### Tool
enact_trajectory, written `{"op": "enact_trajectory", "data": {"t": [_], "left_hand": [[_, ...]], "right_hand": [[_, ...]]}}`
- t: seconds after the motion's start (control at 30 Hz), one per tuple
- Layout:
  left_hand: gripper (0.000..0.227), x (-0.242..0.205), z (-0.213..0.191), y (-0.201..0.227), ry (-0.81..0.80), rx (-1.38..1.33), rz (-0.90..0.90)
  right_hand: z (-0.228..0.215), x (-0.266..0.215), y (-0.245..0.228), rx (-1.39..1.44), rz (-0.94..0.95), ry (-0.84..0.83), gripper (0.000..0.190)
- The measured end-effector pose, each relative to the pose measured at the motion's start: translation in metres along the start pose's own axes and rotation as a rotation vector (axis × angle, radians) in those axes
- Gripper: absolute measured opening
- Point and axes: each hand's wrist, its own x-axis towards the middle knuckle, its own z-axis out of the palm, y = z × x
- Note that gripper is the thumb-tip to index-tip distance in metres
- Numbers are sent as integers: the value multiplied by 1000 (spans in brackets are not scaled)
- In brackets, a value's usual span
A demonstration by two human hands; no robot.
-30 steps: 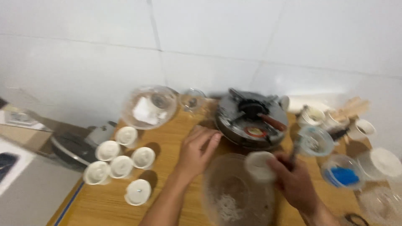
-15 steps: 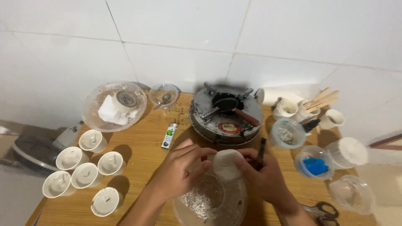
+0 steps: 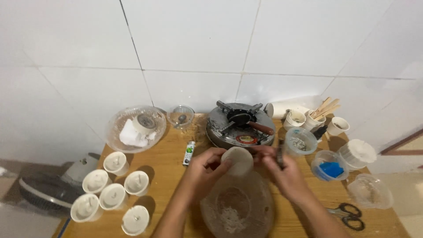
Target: Carving and refining the base of a candle using a small metal tool to remove excess wax.
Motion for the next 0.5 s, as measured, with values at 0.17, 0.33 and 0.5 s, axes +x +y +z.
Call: {"op": "enact_trajectory", "data": {"t": [0.17, 0.33, 0.5], "left_hand": [[31, 14, -6, -4, 55, -322, -71], [26, 33, 9, -36, 137, -443, -49], [22, 32, 14, -41, 167, -517, 160]], "right_hand": [[-16, 17, 22, 85, -404, -1, 61], [-10, 33, 49, 208, -220, -45, 65], [-3, 16, 26, 150, -358, -27, 47]]}}
